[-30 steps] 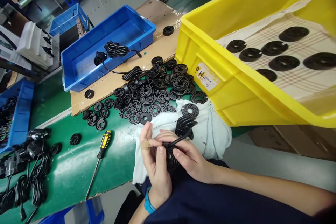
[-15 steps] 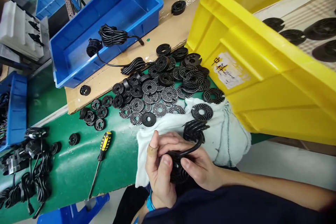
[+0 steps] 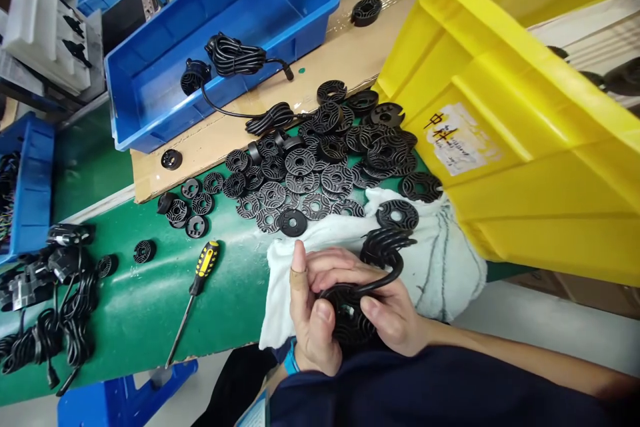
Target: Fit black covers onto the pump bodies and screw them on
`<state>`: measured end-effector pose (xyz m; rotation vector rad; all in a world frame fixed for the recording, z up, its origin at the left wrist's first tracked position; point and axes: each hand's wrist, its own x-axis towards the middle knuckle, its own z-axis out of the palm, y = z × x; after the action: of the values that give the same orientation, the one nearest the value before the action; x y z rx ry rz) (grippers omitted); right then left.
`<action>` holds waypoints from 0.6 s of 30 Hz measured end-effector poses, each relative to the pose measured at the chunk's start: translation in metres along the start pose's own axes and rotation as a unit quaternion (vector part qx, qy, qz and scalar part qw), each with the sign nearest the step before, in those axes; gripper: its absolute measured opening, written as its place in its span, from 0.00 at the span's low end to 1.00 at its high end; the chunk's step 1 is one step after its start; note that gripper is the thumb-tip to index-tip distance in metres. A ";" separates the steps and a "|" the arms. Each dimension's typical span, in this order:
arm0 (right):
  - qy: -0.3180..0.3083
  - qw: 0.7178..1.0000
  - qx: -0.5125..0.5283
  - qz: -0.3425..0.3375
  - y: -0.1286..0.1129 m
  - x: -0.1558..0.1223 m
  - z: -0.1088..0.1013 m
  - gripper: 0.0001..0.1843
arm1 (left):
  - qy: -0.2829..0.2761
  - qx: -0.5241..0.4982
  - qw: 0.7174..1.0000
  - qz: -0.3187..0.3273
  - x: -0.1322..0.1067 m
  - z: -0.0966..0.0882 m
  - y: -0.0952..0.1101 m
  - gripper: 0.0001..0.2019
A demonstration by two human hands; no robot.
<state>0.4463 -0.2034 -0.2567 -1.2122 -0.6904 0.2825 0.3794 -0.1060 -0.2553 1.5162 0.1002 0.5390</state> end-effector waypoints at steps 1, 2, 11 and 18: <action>0.002 1.000 0.004 -0.001 0.001 0.001 0.001 0.19 | 0.002 -0.012 1.000 0.002 0.000 0.001 -0.002 0.32; 0.004 1.000 0.005 -0.003 0.002 0.002 0.002 0.18 | 0.003 -0.019 1.000 0.009 -0.001 0.001 -0.003 0.31; 0.018 0.999 -0.049 -0.007 0.003 -0.002 0.003 0.21 | 0.013 -0.016 0.999 0.027 -0.002 -0.001 -0.010 0.21; 0.040 0.998 -0.045 -0.017 0.004 -0.003 0.004 0.20 | -0.012 0.192 0.981 0.032 0.012 -0.039 0.020 0.35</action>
<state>0.4426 -0.2004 -0.2610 -1.2888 -0.6599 0.1760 0.3690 -0.0659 -0.2362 1.9064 0.1430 0.5755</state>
